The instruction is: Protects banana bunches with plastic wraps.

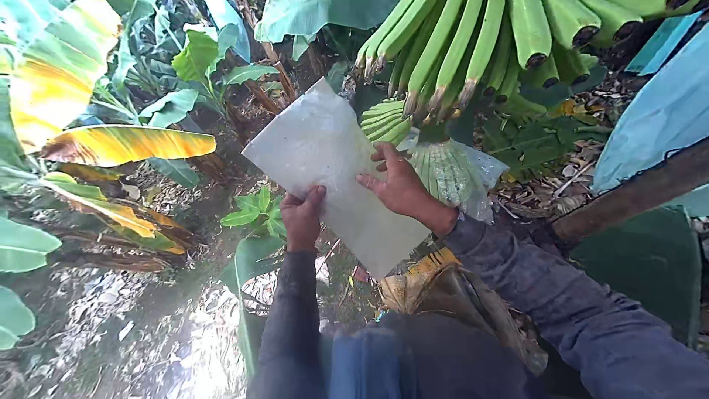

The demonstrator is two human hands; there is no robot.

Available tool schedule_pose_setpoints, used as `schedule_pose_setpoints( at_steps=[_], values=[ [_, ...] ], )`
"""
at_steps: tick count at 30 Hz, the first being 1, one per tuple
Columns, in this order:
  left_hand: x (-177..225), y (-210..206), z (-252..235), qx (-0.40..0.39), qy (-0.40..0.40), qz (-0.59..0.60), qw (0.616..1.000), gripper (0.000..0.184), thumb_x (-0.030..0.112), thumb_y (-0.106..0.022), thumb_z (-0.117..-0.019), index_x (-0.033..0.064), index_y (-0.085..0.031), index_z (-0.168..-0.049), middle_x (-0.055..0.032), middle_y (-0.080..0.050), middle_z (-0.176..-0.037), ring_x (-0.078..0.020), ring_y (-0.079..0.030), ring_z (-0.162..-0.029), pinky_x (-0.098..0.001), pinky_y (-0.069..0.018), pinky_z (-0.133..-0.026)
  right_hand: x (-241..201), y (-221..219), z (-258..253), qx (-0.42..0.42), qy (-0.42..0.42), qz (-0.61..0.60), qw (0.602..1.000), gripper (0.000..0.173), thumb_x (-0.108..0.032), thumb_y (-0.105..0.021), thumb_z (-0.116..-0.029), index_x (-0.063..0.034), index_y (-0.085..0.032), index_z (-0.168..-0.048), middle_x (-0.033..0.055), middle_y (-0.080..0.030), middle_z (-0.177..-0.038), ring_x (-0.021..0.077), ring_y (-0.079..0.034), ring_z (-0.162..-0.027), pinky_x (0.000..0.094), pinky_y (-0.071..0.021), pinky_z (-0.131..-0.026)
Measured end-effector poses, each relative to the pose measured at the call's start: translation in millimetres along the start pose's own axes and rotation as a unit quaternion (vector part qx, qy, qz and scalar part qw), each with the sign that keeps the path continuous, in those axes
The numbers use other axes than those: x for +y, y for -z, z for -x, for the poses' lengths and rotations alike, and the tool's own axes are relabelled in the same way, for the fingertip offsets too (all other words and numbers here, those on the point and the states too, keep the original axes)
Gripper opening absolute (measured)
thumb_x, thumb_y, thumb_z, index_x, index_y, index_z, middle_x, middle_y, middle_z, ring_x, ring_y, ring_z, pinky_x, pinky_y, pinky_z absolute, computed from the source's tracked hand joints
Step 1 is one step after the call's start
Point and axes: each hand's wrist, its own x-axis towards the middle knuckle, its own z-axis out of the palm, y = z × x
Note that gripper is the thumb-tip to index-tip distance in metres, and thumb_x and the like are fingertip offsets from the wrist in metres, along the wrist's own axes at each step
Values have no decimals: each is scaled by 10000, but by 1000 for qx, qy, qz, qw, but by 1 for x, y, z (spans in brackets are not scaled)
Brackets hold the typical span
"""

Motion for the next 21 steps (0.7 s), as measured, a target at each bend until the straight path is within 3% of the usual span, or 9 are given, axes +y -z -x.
schedule_pose_setpoints(
  at_steps=[4, 6, 8, 11, 13, 15, 16, 19, 21],
  values=[
    [35, 23, 0, -157, -25, -24, 987, 173, 114, -754, -908, 156, -739, -1075, 6, -759, -991, -101, -717, -858, -326, -627, -790, 24, -14, -29, -80, -32, -144, 986, 1032, -507, -812, -836, -93, -262, -1605, 184, -434, -1560, 339, -491, -1389, 552, -469, -1099],
    [54, 36, -5, -240, -29, -26, 970, 221, 158, -798, -866, 234, -750, -1068, 57, -767, -997, -57, -721, -869, -273, -625, -785, 38, -16, -39, -170, -36, -251, 952, 1110, -382, -847, -826, -103, -144, -1639, 138, -432, -1585, 278, -497, -1402, 495, -473, -1121],
    [64, 52, -17, -283, -34, -41, 958, 262, 195, -843, -833, 264, -753, -1069, 85, -771, -1010, -39, -726, -879, -254, -628, -792, 42, -21, -42, -273, -74, -375, 883, 953, -154, -782, -894, -86, -161, -1612, 148, -573, -1450, 241, -622, -1258, 435, -535, -1041],
    [62, 81, -38, -243, -28, -143, 959, 238, 152, -846, -835, 203, -759, -1051, 45, -775, -972, -70, -736, -825, -283, -640, -759, 46, -34, -32, -328, -118, -485, 802, 395, -24, -627, -983, -43, -500, -1357, 122, -709, -1103, 211, -714, -941, 404, -611, -830],
    [58, 87, -46, -132, -38, -366, 920, 281, 185, -854, -842, 149, -732, -1093, -16, -760, -940, -130, -727, -770, -355, -640, -712, 48, -44, -20, -277, -112, -492, 818, 272, -51, -661, -969, -40, -594, -1233, 98, -720, -1026, 182, -715, -857, 384, -623, -769],
    [50, 76, -38, -64, -24, -543, 837, 490, 306, -771, -928, 53, -615, -1318, -171, -696, -1111, -318, -691, -947, -573, -567, -867, 48, -60, -12, -178, -109, -453, 866, 343, -80, -787, -881, -40, -652, -1194, 118, -728, -1025, 205, -711, -844, 412, -621, -742],
    [45, 62, -25, -68, -18, -557, 827, 511, 354, -705, -970, 12, -584, -1331, -205, -678, -1116, -350, -679, -965, -600, -552, -876, 45, -68, -9, -136, -112, -425, 888, 424, -91, -849, -819, -49, -661, -1198, 124, -731, -1039, 219, -716, -867, 428, -623, -758],
    [7, 21, 26, -171, 42, -443, 879, 484, 456, -729, -919, 110, -659, -1250, -44, -738, -960, -177, -720, -791, -417, -635, -716, 30, -88, -4, -99, -127, -389, 907, 525, -114, -937, -711, -36, -674, -1159, 128, -740, -1007, 228, -729, -876, 430, -633, -791],
    [-20, 16, 39, -174, 16, -364, 915, 304, 355, -747, -935, 122, -721, -1129, 2, -727, -849, -120, -682, -702, -361, -608, -663, 21, -88, 1, -130, -109, -374, 912, 475, -122, -934, -721, -38, -693, -1122, 110, -740, -979, 205, -722, -865, 410, -629, -793]
  ],
)
